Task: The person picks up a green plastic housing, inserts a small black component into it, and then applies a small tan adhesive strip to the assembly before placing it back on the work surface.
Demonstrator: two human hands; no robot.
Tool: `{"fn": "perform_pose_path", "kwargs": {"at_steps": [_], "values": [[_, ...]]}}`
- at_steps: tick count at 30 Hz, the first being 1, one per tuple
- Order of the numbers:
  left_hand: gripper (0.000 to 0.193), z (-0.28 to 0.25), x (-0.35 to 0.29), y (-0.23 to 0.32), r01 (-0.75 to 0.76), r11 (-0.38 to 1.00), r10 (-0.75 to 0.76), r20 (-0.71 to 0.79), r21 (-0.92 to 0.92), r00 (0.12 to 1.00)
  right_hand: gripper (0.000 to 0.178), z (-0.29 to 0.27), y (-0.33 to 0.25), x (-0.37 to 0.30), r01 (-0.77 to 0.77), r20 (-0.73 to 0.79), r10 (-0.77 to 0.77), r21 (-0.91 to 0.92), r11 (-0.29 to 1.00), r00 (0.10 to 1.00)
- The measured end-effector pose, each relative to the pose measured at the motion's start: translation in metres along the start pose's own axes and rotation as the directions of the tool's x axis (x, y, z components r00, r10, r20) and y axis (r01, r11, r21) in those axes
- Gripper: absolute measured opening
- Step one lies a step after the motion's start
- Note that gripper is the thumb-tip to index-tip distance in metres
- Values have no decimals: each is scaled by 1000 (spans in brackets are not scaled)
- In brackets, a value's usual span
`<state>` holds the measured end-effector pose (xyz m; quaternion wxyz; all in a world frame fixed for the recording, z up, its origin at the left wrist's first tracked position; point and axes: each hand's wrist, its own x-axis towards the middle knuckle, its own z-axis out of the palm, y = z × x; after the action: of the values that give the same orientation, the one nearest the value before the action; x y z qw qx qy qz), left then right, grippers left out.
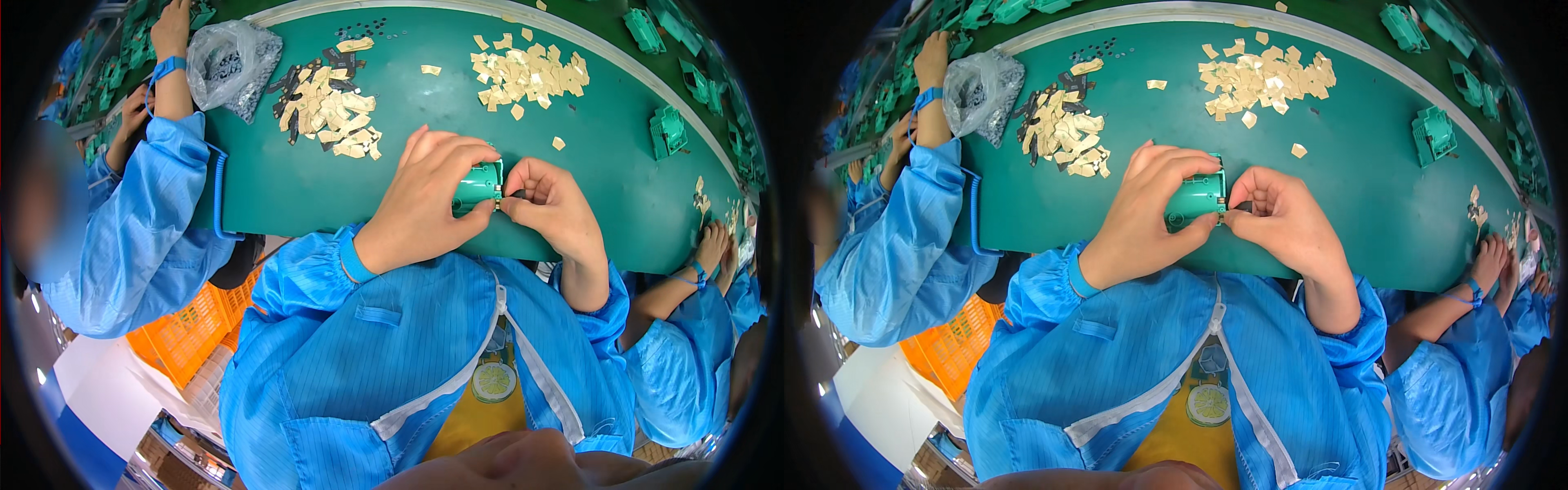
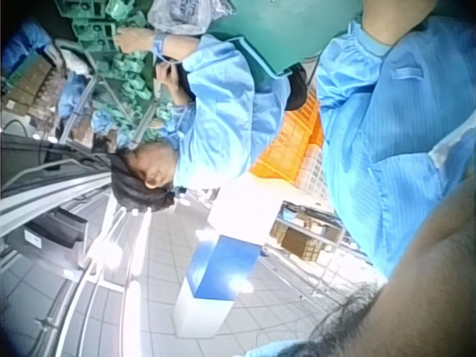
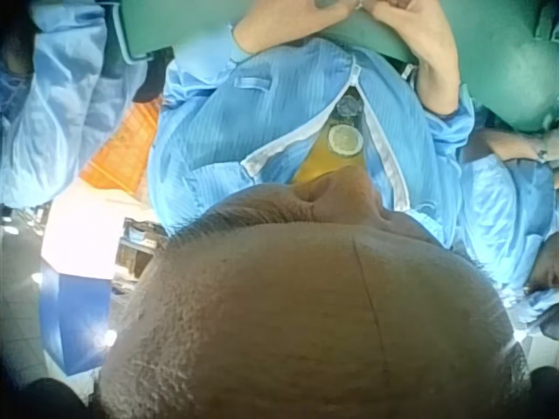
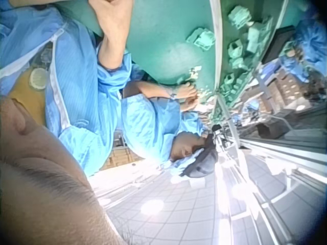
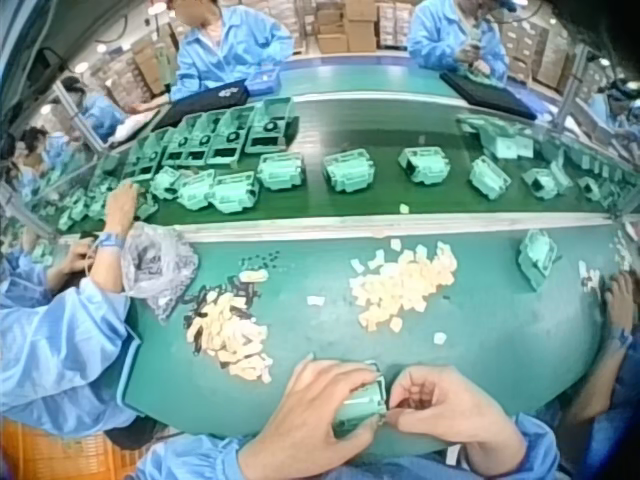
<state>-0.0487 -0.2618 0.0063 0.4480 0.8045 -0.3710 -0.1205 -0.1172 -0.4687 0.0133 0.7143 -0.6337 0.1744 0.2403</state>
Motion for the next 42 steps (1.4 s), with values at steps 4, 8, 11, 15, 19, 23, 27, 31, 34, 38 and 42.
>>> {"fn": "perform_pose_path", "kwargs": {"at_steps": [4, 8, 11, 15, 19, 23, 27, 31, 34, 38, 42], "values": [[50, 0, 0, 0, 3, 1000, -3, 6, 14, 1000, 13, 0, 0, 0, 0, 1, 0, 12, 1000, 1000], [50, -1, 2, 0, 2, 1000, -2, 14, 15, 1000, 13, 1, 0, 1, -1, -1, 1, 5, 1000, 1000], [50, -1, 2, 0, 3, 1000, -3, 11, 4, 1000, 13, 1, -1, 1, -6, -1, 6, 11, 1000, 1000], [50, -1, 2, -1, 4, 1000, -4, 13, 5, 1000, 12, 1, -1, 2, -6, -3, 6, 17, 1000, 1000], [50, -1, 2, -1, 3, 1000, -3, 13, -2, 1000, 13, 1, 0, 2, -16, -4, 16, 13, 1000, 1000], [49, -2, 2, -2, 6, 1000, -5, 12, -15, 1000, 13, 2, 1, 2, -16, -5, 16, 9, 1000, 1000], [49, -3, 2, -3, 5, 1000, -5, 12, -4, 1000, 12, 3, 0, 3, -10, -10, 10, 13, 1000, 1000], [48, -4, 3, -2, 6, 1000, -6, 11, -1, 1000, 12, 2, 1, 3, -11, -11, 12, 12, 1000, 1000], [48, -5, 3, -3, 6, 1000, -5, 14, -14, 1000, 12, 1, 1, 3, -15, -10, 15, 2, 1000, 1000], [49, -5, 3, -2, 3, 1000, -2, 21, -12, 1000, 13, 2, 0, 2, -20, -11, 20, 32, 999, 1000], [50, -6, 4, 0, 8, 1000, -8, 30, -15, 1000, 13, 2, 1, 1, -23, -16, 24, 47, 999, 1000]]}}
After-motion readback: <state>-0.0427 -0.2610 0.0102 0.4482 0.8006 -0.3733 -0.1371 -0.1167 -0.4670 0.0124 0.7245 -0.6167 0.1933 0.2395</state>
